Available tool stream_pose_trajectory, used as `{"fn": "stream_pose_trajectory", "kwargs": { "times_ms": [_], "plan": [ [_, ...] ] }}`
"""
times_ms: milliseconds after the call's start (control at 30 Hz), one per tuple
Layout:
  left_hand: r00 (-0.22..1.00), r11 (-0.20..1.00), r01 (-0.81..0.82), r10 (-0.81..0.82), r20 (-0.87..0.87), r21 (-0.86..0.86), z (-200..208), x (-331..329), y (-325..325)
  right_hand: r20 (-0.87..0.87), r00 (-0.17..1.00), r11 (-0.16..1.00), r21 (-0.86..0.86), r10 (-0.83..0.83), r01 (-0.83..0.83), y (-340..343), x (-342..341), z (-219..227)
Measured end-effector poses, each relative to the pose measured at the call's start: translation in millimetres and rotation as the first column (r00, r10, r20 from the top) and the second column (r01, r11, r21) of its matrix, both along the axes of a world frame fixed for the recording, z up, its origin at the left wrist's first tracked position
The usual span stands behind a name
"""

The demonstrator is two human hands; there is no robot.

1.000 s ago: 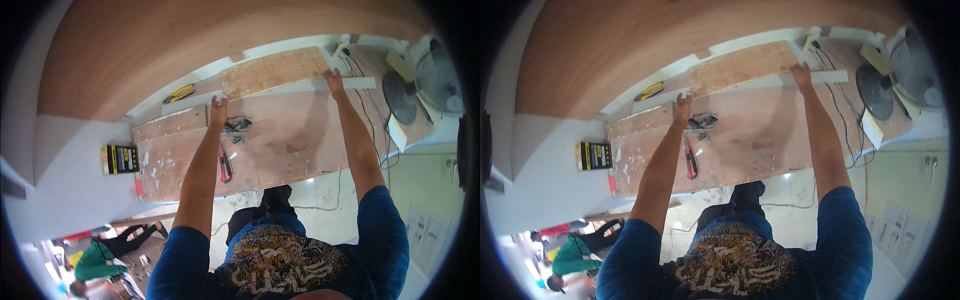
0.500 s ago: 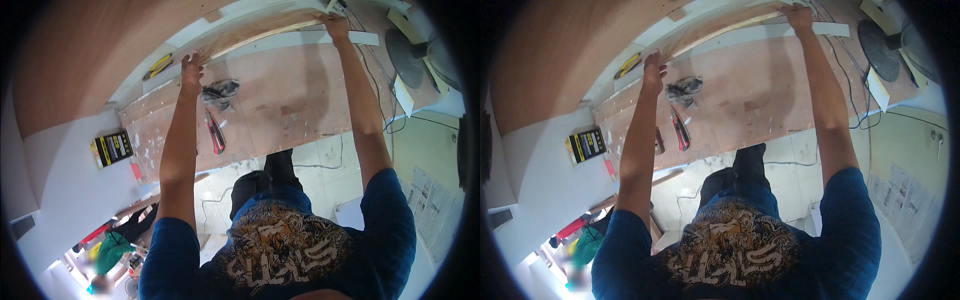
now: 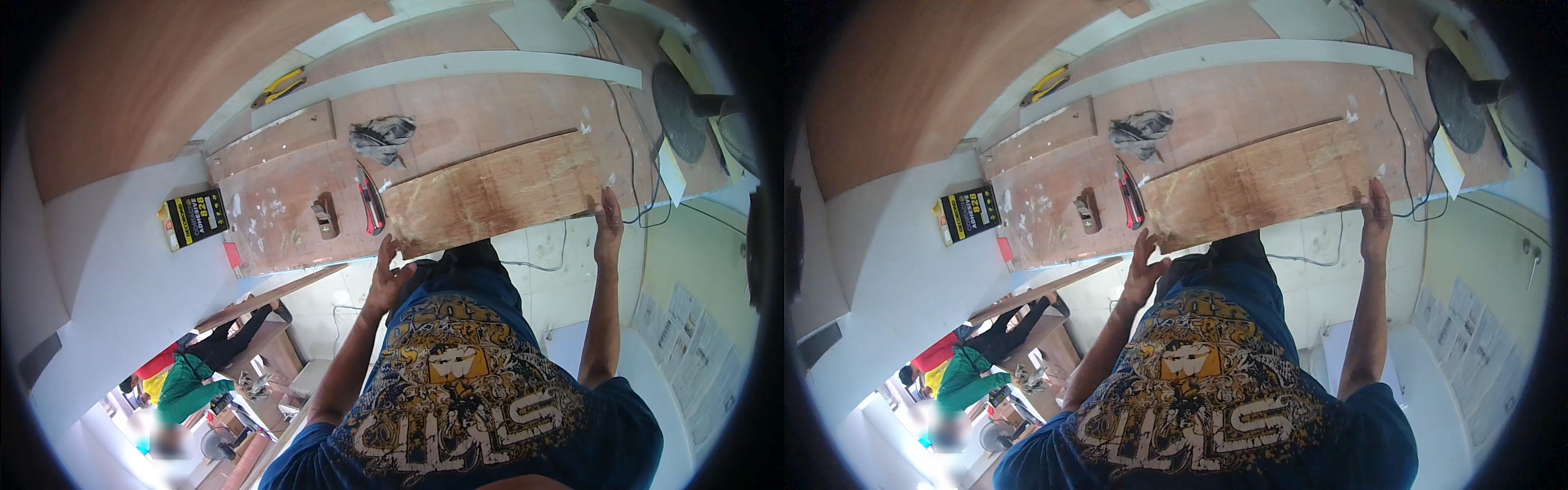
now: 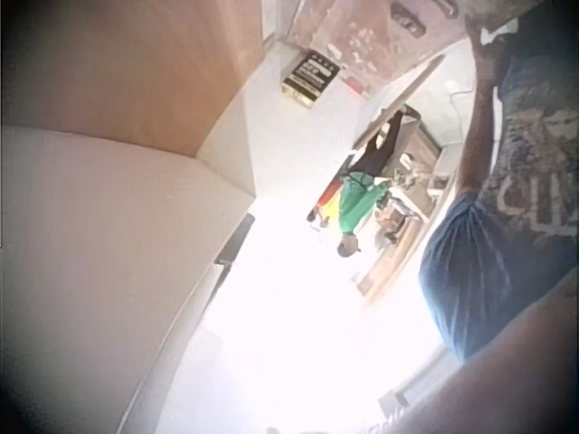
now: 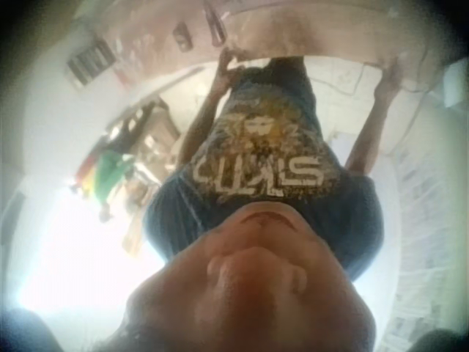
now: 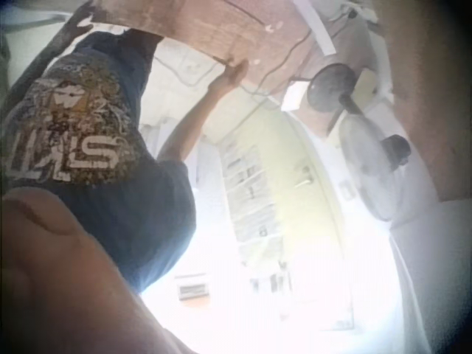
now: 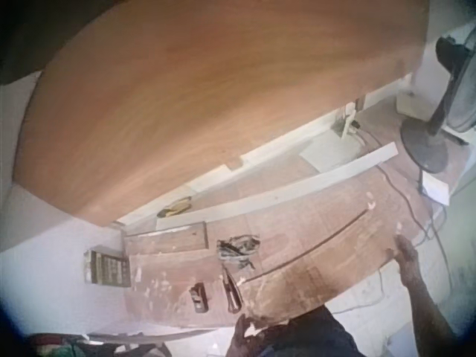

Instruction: The person measures and marks a white panel using a wooden block as a guide, then uses a utility knife to cut the panel. They wipe the panel with a cloth and place it on a workbench. The person also handles a wooden plank and a fan during the process.

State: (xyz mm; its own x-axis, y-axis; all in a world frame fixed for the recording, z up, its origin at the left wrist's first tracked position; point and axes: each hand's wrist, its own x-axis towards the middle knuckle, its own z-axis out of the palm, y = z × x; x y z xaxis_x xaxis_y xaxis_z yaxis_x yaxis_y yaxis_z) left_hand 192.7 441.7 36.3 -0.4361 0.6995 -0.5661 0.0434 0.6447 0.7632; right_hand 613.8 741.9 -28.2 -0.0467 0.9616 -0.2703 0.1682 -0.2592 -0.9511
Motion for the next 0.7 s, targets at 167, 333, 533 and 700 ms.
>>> {"fn": "stream_pose_trajectory", "kwargs": {
  "times_ms": [167,333,533,700],
  "plan": [
    [0.727,0.960,0.212,-0.032,-0.686,0.180,-6.8,-66.3,102.9,0.090,0.993,0.997,-0.005,0.078,-0.078,11.0,4.4,-3.0],
    [0.586,0.941,0.274,-0.328,-0.741,-0.200,-94.5,-158.7,220.1,0.240,0.969,0.984,0.147,0.061,-0.098,-5.6,-13.0,-26.3],
    [0.687,0.995,0.097,-0.093,-0.720,-0.036,-36.7,-293.9,344.8,0.283,0.958,0.987,0.163,-0.040,-0.007,-15.9,-34.1,-16.2],
    [0.690,0.978,0.176,-0.043,-0.722,0.110,2.2,-248.5,287.8,0.310,0.913,0.924,0.352,-0.265,0.149,-36.3,-25.9,-26.8]
  ]
}}
